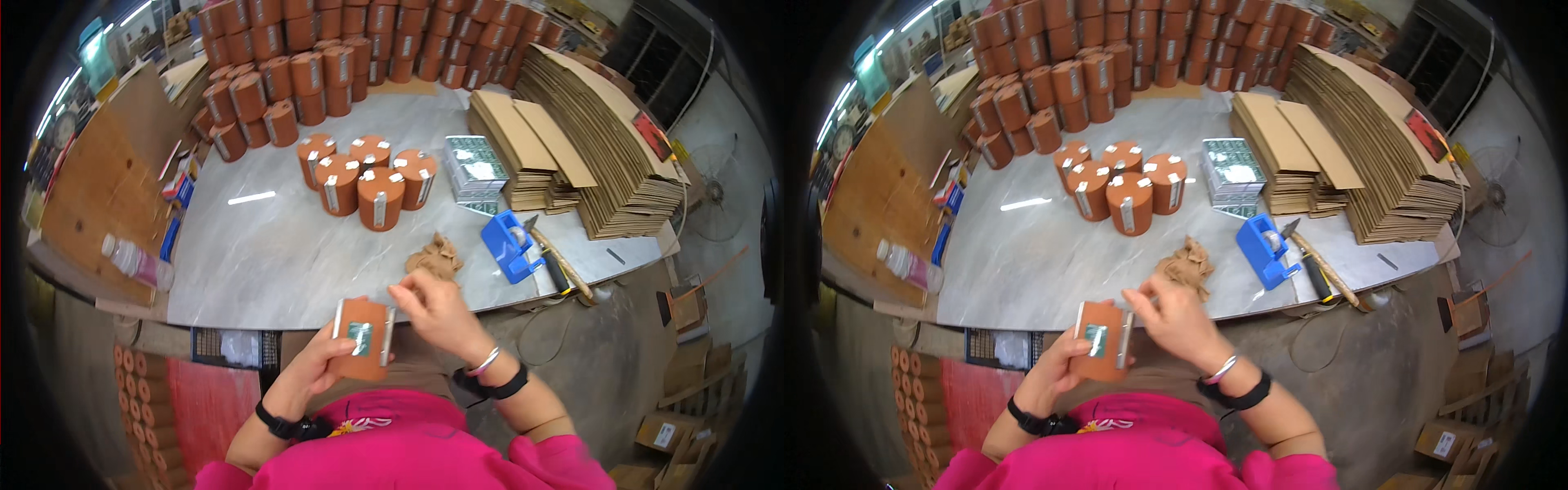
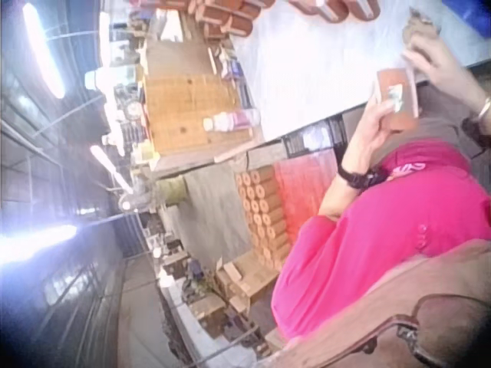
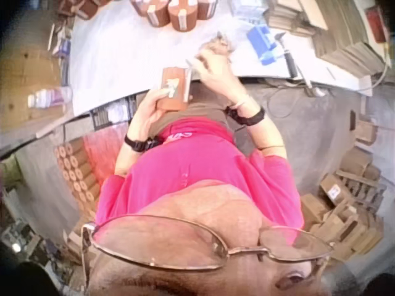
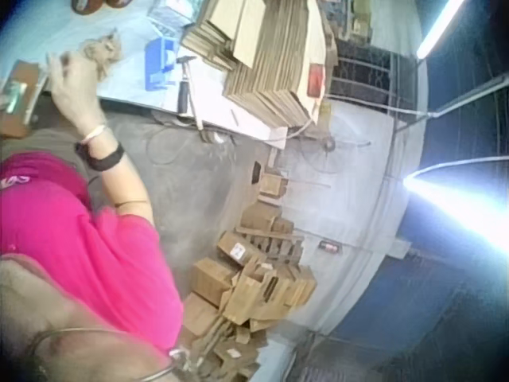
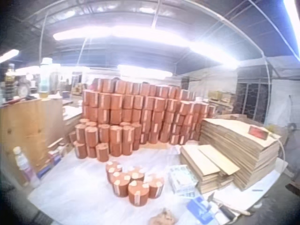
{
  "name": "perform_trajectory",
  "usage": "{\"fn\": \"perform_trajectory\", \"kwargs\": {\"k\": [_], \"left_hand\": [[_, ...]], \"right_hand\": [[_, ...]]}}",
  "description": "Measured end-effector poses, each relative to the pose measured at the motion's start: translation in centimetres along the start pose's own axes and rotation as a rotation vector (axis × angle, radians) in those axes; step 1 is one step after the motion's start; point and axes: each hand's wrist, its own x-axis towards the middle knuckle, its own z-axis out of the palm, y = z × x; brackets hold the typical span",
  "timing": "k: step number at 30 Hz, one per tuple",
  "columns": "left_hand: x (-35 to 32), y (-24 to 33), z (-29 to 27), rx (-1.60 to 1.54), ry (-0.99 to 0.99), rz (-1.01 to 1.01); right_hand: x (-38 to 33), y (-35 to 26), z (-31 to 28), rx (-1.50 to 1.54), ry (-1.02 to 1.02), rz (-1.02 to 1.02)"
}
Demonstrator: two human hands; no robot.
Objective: Wrapping brown paper around cylindrical components, securing them with tape, installing screws with a screwdriver, and applying labels.
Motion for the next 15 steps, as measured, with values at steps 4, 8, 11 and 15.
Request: {"fn": "perform_trajectory", "kwargs": {"k": [4,8,11,15], "left_hand": [[-2.2,1.7,-1.9,0.025,0.094,0.143],[-6.1,2.4,-3.9,-0.005,0.3,0.314],[-8.3,1.9,-4.7,-0.043,0.411,0.403],[-10.4,0.9,-5.6,-0.032,0.505,0.458]], "right_hand": [[5.1,2.9,-11.5,-0.614,0.642,-0.43],[10.4,7.7,-25.8,-1.04,0.825,-0.038],[10.8,9.6,-31.7,-1.048,0.687,0.485],[10.6,11.3,-34.9,-0.821,0.481,0.675]]}}
